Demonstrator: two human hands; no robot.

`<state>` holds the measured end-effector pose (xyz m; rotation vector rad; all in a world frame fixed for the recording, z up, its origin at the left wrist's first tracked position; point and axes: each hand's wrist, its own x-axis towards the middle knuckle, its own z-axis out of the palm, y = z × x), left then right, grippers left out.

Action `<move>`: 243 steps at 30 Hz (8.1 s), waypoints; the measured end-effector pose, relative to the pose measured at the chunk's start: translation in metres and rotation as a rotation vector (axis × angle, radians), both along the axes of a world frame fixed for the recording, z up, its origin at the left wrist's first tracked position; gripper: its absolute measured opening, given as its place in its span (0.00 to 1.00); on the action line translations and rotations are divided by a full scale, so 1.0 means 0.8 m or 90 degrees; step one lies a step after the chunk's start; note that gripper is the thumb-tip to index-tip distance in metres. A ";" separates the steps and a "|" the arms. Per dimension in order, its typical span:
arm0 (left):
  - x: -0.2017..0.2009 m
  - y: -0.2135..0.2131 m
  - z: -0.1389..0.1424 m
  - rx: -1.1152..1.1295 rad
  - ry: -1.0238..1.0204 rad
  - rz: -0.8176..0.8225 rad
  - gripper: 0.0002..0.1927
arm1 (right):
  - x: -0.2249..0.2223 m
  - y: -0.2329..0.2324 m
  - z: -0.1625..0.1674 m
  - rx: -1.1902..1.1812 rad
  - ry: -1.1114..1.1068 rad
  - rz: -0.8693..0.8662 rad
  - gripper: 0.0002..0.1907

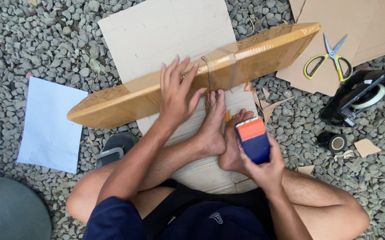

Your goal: The person cuts a strip from a cardboard sheet using scissors, then places it across a taped cardboard piece. They secure the strip by applying multiple strips of clear packing tape with a handheld dispenser, smoothing the tape as they go.

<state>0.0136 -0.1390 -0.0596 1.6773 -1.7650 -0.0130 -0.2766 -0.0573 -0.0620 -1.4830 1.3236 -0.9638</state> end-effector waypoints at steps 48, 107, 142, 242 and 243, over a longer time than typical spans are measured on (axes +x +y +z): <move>0.037 -0.127 -0.094 0.480 0.431 0.047 0.14 | 0.143 -0.097 -0.066 -0.027 0.226 0.031 0.42; 0.089 -0.070 -0.110 0.312 -0.189 0.074 0.65 | 0.249 -0.274 0.004 -0.227 0.464 0.176 0.35; 0.112 -0.094 -0.110 0.264 -0.214 -0.048 0.49 | 0.190 -0.176 -0.053 -0.151 0.438 0.100 0.45; 0.154 -0.056 -0.089 0.412 -0.212 0.081 0.75 | 0.264 -0.248 0.046 -0.216 0.470 0.304 0.33; 0.152 -0.055 -0.092 0.414 -0.220 0.086 0.75 | 0.248 -0.231 0.048 -0.221 0.459 0.302 0.32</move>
